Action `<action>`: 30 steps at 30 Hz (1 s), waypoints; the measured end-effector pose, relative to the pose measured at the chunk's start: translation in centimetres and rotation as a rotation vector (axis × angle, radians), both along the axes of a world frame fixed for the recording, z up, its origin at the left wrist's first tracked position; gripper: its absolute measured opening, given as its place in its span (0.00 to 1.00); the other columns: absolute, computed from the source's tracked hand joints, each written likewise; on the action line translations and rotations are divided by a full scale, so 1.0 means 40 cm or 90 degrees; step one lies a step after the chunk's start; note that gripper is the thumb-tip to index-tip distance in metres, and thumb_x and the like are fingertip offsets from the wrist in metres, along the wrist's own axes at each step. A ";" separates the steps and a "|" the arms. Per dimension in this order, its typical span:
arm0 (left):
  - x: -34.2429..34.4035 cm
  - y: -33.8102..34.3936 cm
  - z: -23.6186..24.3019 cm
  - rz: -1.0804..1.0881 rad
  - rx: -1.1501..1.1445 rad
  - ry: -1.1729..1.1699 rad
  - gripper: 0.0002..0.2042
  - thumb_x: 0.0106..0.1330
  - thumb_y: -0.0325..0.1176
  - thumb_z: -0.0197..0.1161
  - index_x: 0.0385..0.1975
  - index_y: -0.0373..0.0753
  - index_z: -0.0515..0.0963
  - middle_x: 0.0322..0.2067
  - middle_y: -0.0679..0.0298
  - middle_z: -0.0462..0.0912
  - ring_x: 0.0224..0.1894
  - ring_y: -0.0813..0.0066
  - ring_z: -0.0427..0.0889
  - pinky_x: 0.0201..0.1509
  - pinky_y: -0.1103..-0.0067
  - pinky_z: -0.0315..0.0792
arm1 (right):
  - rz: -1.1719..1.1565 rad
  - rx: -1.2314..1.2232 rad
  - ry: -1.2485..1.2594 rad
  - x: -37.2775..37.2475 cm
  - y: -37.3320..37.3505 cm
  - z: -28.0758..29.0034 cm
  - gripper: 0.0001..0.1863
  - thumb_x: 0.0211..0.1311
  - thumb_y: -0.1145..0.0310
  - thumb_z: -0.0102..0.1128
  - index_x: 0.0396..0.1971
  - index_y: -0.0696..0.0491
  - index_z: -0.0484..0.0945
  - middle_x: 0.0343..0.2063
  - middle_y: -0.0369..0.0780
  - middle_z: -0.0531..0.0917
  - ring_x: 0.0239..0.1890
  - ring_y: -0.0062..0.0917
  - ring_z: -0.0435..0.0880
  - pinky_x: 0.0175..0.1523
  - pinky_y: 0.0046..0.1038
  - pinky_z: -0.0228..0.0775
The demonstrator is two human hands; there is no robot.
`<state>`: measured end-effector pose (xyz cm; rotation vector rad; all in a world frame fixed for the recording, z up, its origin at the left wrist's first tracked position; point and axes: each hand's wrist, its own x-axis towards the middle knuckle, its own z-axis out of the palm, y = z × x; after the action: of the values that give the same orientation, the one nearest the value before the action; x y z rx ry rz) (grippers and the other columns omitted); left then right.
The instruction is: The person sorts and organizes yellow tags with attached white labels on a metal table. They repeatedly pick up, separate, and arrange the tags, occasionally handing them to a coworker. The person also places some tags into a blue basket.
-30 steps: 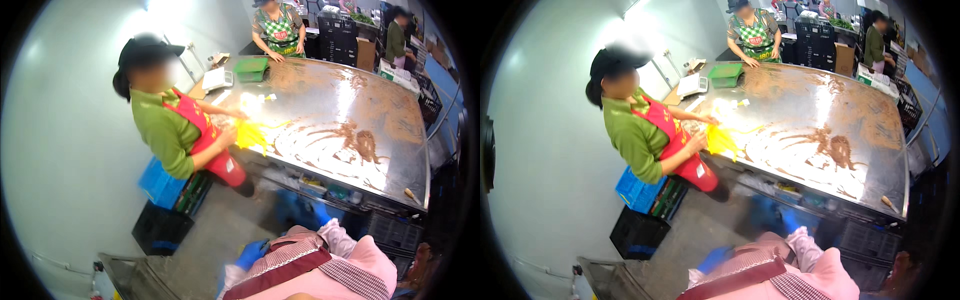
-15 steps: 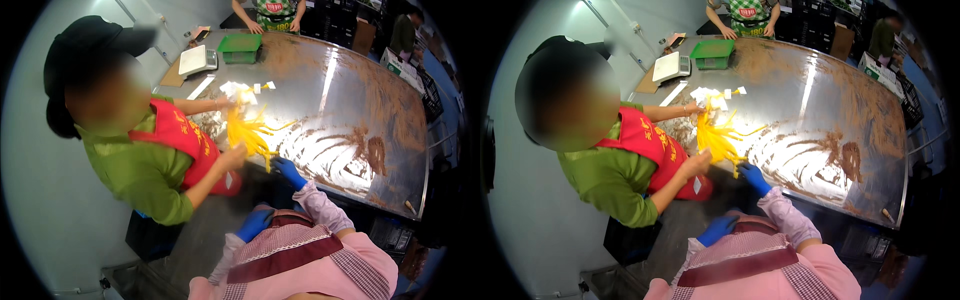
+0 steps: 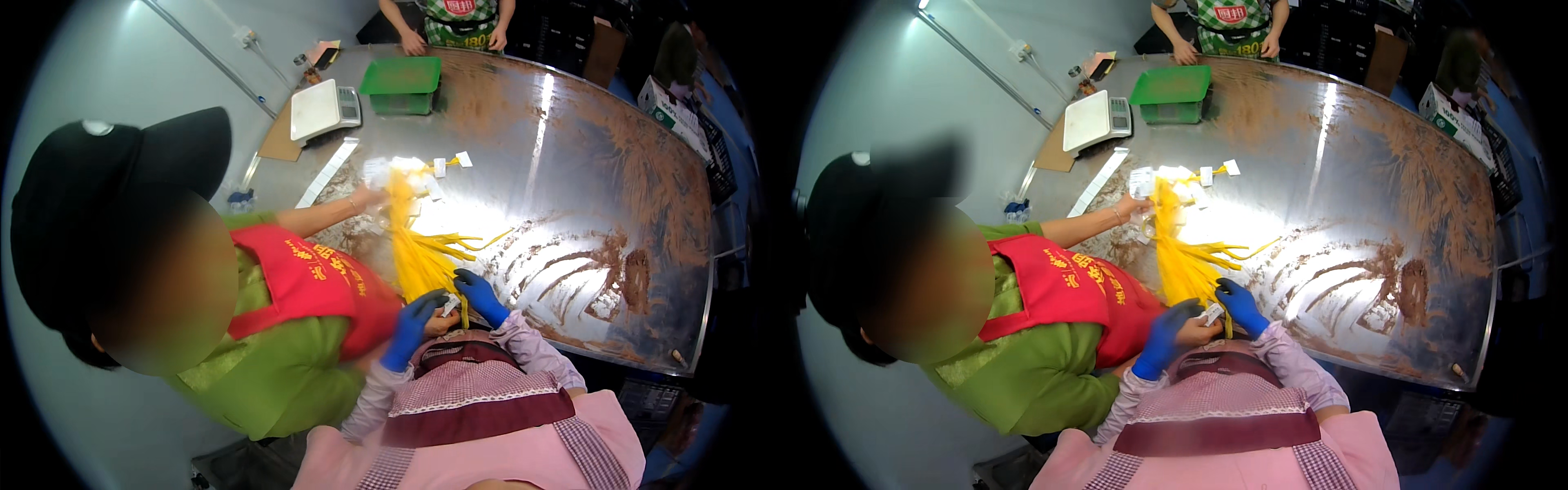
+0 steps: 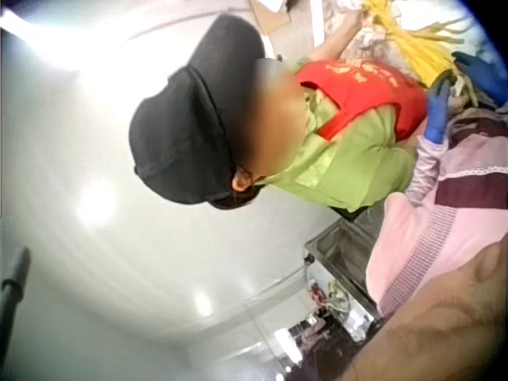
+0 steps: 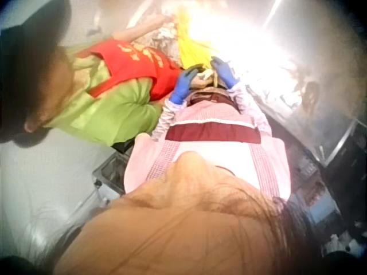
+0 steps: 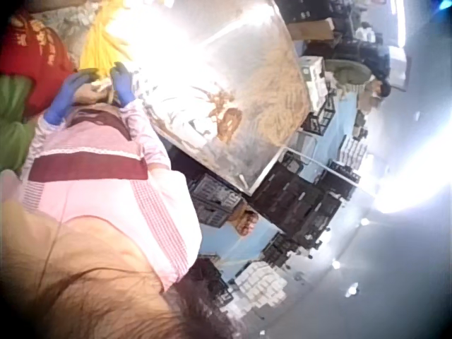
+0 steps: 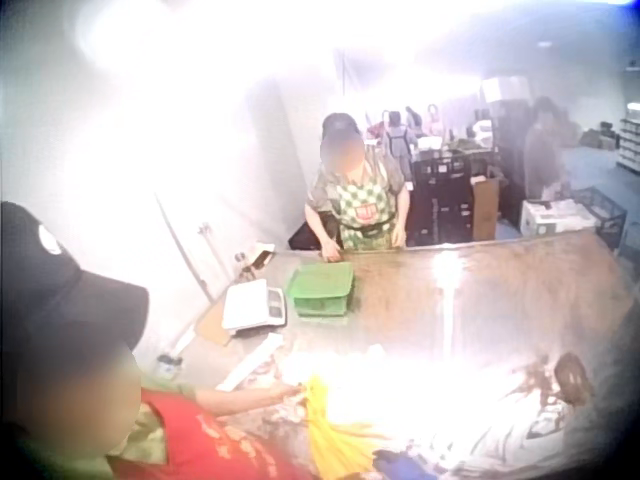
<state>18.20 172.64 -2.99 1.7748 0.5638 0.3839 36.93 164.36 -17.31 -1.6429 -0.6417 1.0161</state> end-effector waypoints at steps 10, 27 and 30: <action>-0.006 0.051 0.032 0.318 -0.166 0.008 0.16 0.71 0.32 0.51 0.52 0.30 0.77 0.46 0.58 0.83 0.50 0.72 0.80 0.58 0.77 0.70 | 0.237 -0.068 -0.048 0.053 0.085 -0.017 0.25 0.64 0.59 0.60 0.56 0.58 0.76 0.52 0.47 0.82 0.53 0.33 0.81 0.58 0.29 0.70; 0.190 0.127 0.048 0.253 0.428 0.072 0.15 0.51 0.22 0.69 0.41 0.34 0.80 0.43 0.52 0.82 0.41 0.59 0.84 0.42 0.74 0.79 | 0.197 -0.102 0.150 0.164 0.067 -0.157 0.24 0.64 0.62 0.56 0.55 0.60 0.77 0.47 0.48 0.84 0.44 0.29 0.85 0.51 0.28 0.76; 0.168 0.154 0.067 0.362 0.331 0.066 0.14 0.59 0.22 0.64 0.46 0.32 0.79 0.43 0.54 0.83 0.45 0.63 0.84 0.48 0.75 0.78 | 0.183 -0.104 0.182 0.164 0.059 -0.156 0.23 0.63 0.62 0.56 0.55 0.60 0.77 0.46 0.48 0.84 0.43 0.29 0.86 0.51 0.28 0.76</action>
<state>24.94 178.81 -0.30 2.1146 1.1260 0.8962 43.48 166.72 -23.57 -1.5303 -0.6248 1.5157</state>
